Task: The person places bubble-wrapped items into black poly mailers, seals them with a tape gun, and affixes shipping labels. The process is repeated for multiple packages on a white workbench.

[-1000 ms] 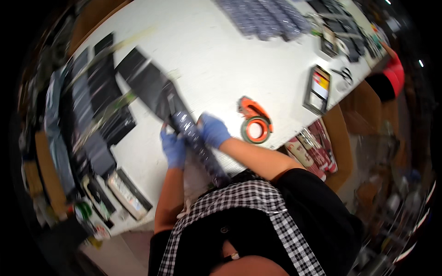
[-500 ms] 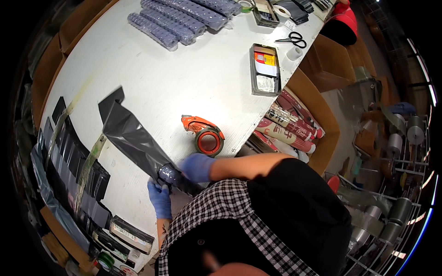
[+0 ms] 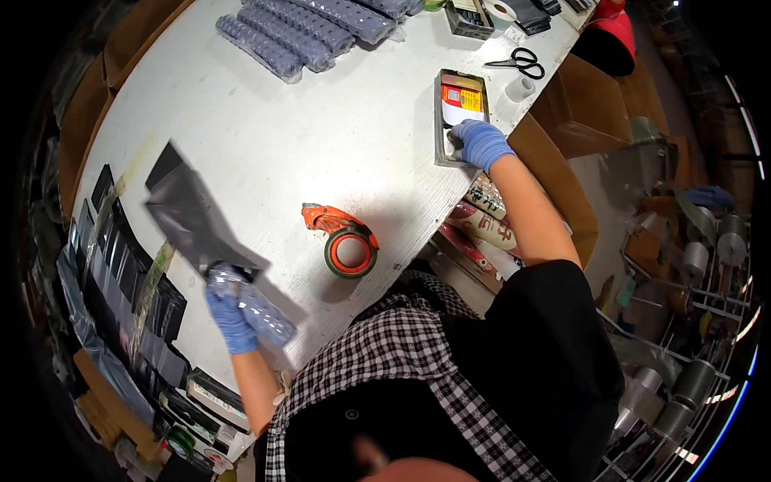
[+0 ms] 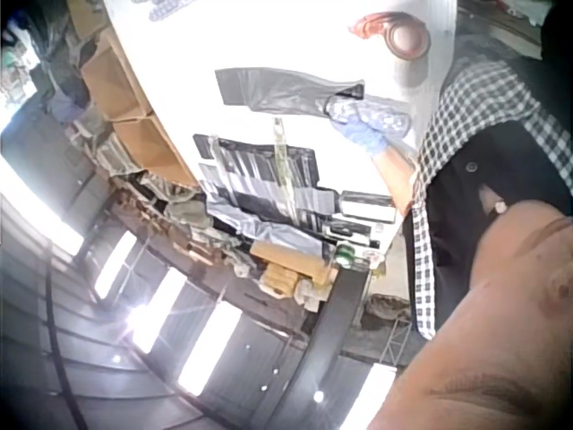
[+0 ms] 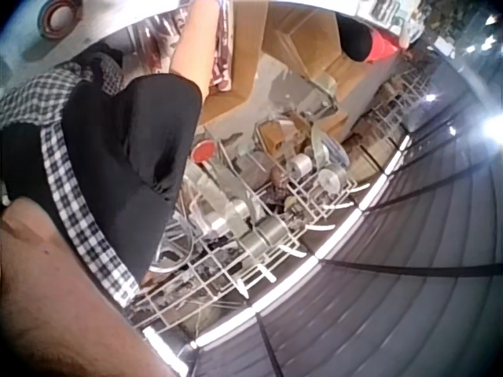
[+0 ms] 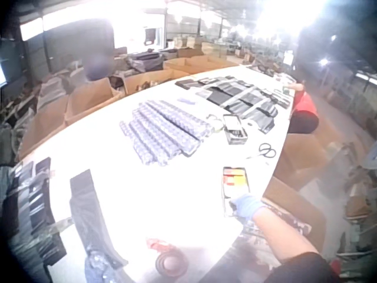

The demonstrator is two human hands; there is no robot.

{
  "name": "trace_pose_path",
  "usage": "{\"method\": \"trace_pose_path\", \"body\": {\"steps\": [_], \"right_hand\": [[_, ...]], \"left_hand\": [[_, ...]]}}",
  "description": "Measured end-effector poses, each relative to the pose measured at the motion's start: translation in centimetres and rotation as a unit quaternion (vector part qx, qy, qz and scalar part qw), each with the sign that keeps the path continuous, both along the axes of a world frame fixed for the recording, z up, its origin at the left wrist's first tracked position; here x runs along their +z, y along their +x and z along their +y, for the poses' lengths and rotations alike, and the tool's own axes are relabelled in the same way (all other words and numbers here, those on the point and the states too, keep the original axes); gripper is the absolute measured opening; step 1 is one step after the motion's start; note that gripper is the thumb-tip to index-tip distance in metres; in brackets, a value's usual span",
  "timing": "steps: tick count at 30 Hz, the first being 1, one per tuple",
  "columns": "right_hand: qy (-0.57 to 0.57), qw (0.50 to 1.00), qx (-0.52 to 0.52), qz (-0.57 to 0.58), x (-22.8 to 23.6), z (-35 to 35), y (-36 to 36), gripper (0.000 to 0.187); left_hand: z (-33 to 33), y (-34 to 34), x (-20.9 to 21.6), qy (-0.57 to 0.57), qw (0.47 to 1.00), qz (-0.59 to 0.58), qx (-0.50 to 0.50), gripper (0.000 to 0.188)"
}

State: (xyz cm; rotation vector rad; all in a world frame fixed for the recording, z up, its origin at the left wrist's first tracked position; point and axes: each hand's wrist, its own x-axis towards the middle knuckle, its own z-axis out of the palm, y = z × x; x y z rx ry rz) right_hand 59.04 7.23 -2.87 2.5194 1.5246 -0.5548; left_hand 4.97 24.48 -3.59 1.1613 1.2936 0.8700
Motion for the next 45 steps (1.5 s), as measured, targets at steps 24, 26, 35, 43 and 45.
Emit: {"method": "trace_pose_path", "body": {"steps": [24, 26, 35, 43, 45], "right_hand": [[-0.003, 0.999, 0.039, -0.016, 1.4, 0.7, -0.4, 0.037], [0.016, 0.998, 0.052, -0.030, 0.9, 0.2, -0.1, 0.033], [0.249, 0.961, -0.107, -0.047, 4.2, -1.7, -2.0, 0.021], [0.506, 0.808, 0.264, 0.147, 5.6, 3.8, -24.6, 0.016], [0.411, 0.833, 0.337, 0.153, 2.8, 5.1, -31.1, 0.014]], "left_hand": [[-4.4, -2.1, -7.5, 0.060, 0.969, 0.240, 0.021, 0.078], [-4.2, -2.5, -8.7, 0.071, 0.970, 0.232, 0.019, 0.078], [-4.1, -3.1, -8.1, 0.072, 0.984, 0.158, 0.044, 0.071], [-2.4, -1.4, -0.8, 0.359, 0.851, 0.383, -0.026, 0.056], [-2.1, -2.4, -1.5, 0.325, 0.874, 0.361, -0.005, 0.042]]}}
